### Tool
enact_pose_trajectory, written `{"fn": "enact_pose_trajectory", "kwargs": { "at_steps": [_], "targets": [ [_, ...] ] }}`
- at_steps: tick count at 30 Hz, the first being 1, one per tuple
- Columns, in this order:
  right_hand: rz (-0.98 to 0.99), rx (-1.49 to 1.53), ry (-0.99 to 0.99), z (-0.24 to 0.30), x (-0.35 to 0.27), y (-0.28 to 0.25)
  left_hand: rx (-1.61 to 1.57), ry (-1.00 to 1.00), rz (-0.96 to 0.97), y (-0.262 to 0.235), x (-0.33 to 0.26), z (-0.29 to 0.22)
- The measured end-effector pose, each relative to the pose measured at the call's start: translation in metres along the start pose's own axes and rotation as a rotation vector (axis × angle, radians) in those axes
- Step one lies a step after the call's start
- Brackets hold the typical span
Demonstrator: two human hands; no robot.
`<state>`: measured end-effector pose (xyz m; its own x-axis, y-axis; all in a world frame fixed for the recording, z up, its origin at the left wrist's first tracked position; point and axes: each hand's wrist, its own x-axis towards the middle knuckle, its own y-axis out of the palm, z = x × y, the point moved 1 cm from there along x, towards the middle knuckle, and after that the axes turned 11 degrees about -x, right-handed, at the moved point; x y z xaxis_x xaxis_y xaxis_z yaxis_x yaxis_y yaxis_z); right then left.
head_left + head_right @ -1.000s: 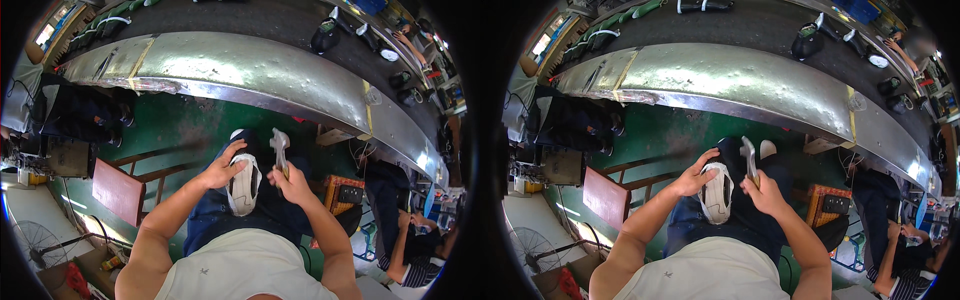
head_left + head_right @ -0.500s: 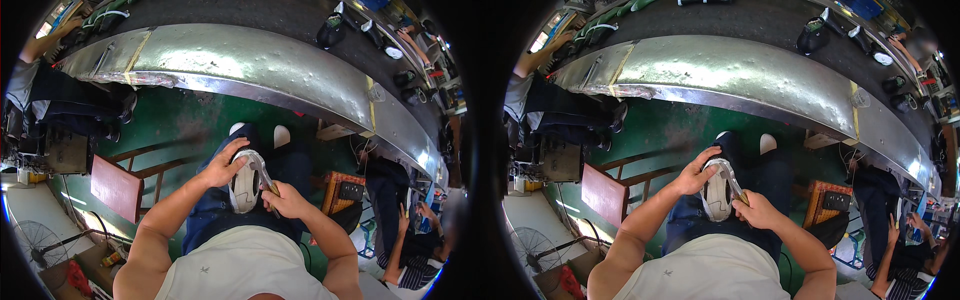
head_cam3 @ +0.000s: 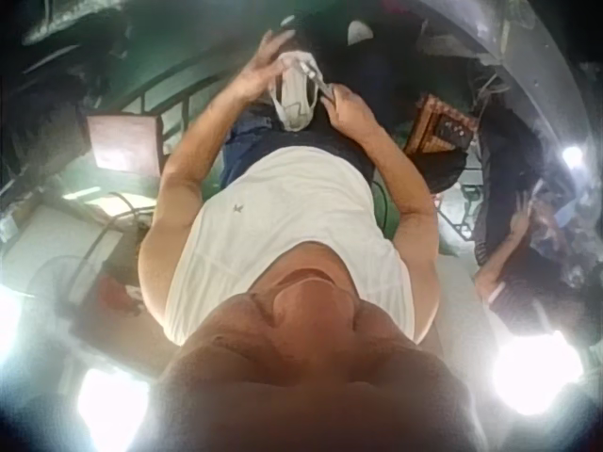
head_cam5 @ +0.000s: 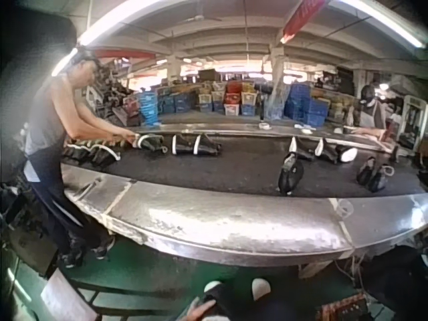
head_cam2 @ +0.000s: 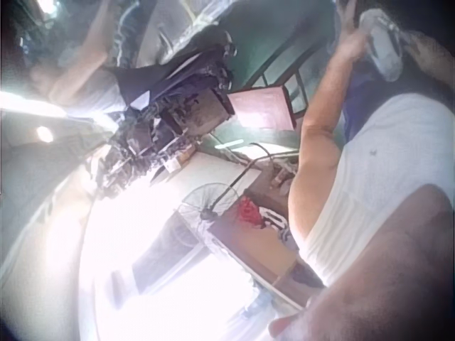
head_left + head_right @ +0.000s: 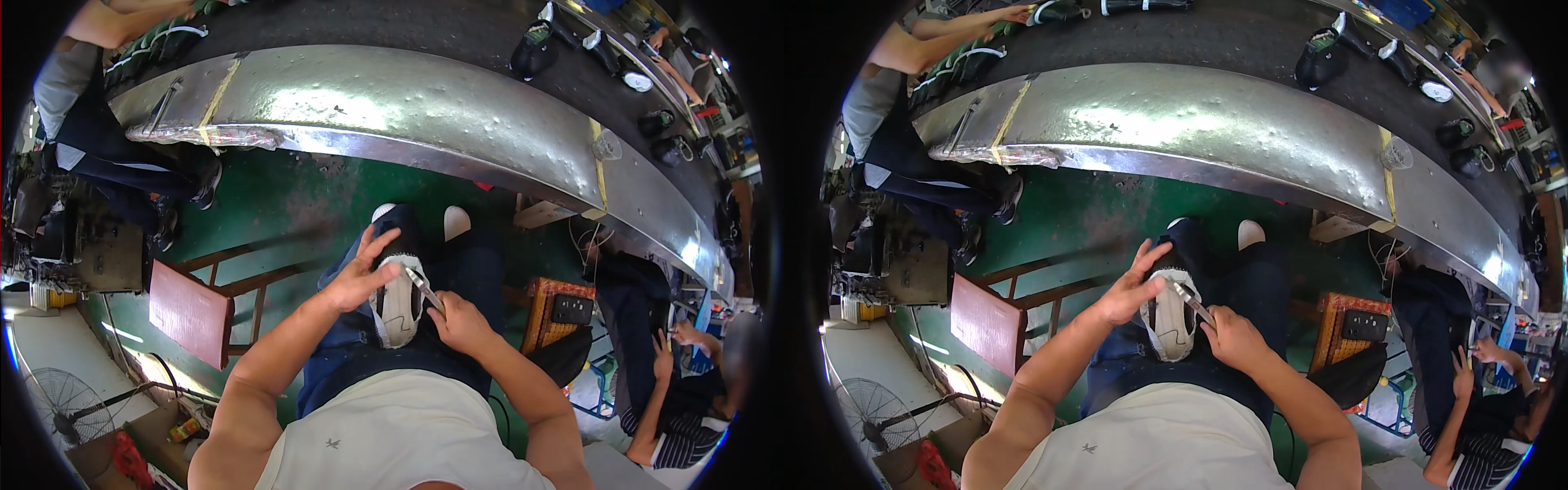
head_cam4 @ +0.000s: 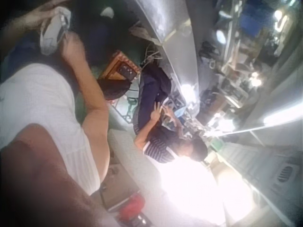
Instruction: Finishing and trimming shoe soles and uppers using hand tools on a manufacturing line.
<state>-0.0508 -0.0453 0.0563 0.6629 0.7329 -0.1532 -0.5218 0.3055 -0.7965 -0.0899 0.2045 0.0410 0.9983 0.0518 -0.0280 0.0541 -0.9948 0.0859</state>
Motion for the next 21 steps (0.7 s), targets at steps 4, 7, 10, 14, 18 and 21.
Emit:
{"fn": "enact_pose_trajectory", "kwargs": {
  "at_steps": [4, 7, 10, 14, 18, 21],
  "targets": [
    [0.12, -0.12, 0.022, 0.013, -0.011, -0.018, -0.46, -0.454, -0.134, 0.011, 0.008, -0.007],
    [0.238, 0.217, -0.12, 0.005, -0.013, -0.038, -0.497, -0.504, -0.034, 0.007, 0.0, -0.009],
    [0.188, 0.363, -0.156, 0.001, -0.036, -0.052, -0.037, -0.189, 0.089, 0.004, -0.011, -0.024],
    [-0.362, 0.398, -0.045, -0.003, -0.005, -0.027, 0.137, 0.067, 0.215, 0.021, -0.031, -0.048],
    [-0.396, 0.515, -0.077, 0.009, 0.043, -0.013, 0.142, 0.127, 0.239, 0.038, -0.042, -0.049],
    [-0.346, 0.565, -0.04, 0.012, 0.057, -0.003, 0.233, 0.167, 0.151, 0.038, -0.046, -0.043]
  ]
}}
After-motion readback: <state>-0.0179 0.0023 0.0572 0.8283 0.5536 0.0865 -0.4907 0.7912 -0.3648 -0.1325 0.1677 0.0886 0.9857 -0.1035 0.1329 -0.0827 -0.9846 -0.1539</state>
